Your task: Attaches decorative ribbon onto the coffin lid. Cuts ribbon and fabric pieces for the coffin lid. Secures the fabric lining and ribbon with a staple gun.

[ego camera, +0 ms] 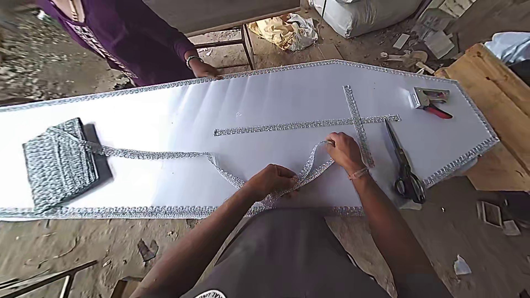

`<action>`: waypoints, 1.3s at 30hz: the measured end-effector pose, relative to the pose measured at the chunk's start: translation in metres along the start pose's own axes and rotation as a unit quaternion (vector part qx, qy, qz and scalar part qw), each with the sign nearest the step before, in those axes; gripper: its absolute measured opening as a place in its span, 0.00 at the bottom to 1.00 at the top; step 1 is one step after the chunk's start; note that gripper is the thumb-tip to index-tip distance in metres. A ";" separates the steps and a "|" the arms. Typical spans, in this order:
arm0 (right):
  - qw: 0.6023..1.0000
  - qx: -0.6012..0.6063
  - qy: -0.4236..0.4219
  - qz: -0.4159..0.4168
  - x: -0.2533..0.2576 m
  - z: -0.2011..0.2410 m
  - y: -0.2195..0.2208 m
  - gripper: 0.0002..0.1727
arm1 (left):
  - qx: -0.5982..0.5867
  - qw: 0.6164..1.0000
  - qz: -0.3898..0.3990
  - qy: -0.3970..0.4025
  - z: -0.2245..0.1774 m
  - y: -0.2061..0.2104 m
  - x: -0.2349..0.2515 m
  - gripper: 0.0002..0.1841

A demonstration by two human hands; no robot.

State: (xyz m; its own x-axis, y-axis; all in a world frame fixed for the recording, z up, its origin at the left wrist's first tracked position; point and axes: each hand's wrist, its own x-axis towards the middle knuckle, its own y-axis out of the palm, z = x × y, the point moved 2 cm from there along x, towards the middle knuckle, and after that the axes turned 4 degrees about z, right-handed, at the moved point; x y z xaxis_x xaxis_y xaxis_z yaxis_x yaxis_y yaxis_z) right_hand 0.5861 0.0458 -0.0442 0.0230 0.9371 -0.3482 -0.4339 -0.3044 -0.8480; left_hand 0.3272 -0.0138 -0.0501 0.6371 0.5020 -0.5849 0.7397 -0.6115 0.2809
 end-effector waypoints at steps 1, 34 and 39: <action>0.999 0.026 -0.006 -0.029 0.002 -0.002 -0.003 0.13 | -0.001 1.000 0.000 0.002 -0.001 -0.001 -0.001 0.12; 0.825 0.540 -0.166 -0.017 -0.121 -0.053 -0.010 0.28 | 0.199 0.970 0.125 0.059 -0.083 -0.001 -0.038 0.06; 0.850 0.520 -0.069 -0.045 -0.127 -0.042 -0.003 0.06 | 0.223 0.965 0.128 0.057 -0.074 0.007 -0.043 0.06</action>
State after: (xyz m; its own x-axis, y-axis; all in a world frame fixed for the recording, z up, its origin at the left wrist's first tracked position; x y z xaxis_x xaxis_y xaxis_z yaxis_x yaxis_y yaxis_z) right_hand 0.6224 -0.0799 -0.0146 0.0247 0.9815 -0.1897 -0.9993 0.0191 -0.0309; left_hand 0.3212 0.0055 0.0336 0.8245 0.3482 -0.4461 0.4051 -0.9136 0.0356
